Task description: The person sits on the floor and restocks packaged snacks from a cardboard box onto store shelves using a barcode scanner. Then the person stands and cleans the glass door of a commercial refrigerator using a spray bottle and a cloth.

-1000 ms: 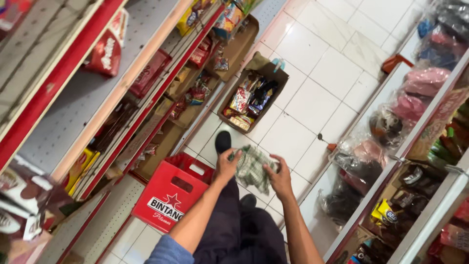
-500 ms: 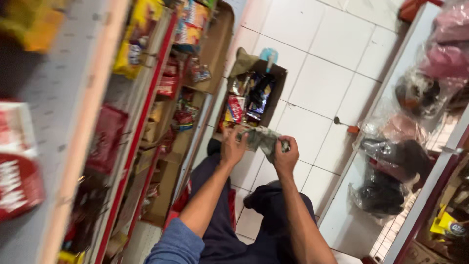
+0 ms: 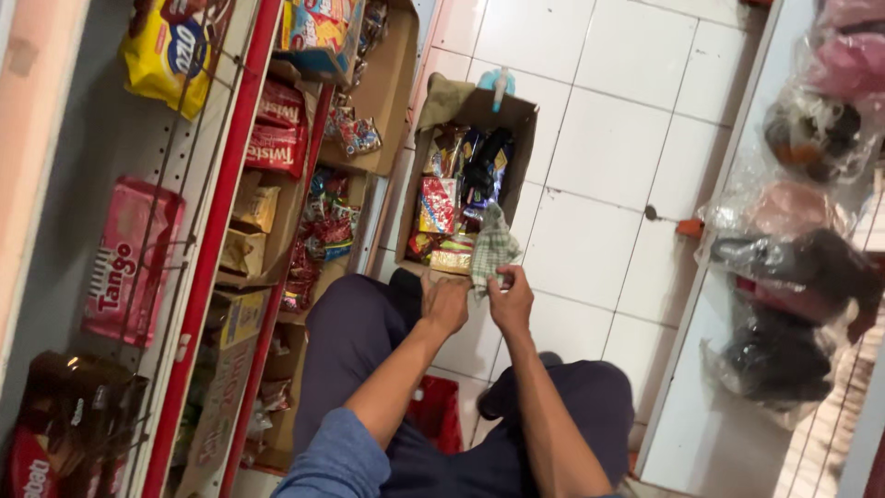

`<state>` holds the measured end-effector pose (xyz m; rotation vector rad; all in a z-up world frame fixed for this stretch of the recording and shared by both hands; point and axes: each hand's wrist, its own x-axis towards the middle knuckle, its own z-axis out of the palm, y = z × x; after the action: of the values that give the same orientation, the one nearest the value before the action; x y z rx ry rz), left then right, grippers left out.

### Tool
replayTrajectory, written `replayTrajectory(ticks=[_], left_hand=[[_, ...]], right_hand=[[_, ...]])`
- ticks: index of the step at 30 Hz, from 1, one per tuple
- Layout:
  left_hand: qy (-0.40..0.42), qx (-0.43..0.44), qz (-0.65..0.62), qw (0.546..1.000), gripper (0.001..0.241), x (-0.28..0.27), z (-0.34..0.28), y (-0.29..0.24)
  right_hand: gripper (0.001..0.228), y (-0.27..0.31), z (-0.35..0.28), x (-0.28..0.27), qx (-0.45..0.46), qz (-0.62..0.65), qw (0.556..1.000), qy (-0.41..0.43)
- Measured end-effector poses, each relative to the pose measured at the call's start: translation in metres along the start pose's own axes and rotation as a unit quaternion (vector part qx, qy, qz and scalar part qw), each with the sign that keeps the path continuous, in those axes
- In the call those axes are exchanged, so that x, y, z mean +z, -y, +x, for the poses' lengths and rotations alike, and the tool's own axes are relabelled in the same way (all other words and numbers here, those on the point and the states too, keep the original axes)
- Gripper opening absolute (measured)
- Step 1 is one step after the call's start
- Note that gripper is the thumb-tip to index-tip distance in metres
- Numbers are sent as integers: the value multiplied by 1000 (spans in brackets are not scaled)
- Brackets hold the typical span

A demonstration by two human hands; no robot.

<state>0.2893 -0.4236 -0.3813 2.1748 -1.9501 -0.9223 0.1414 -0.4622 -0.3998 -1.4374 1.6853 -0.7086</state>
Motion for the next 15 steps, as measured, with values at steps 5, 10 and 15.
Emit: replayTrajectory(ticks=[5,10,15], left_hand=[[-15,50,-29,998,28,-4,-32,6],[-22,101,-65,993,34,0,-70,24],[-43,122,-7,992,25,26,-94,34]], right_hand=[[25,-18,-34,-2,7,-1,1000,-10],[23,-10,-72,-4,66,22,998,2],[21,15,-104,-9,62,83,994,-25]])
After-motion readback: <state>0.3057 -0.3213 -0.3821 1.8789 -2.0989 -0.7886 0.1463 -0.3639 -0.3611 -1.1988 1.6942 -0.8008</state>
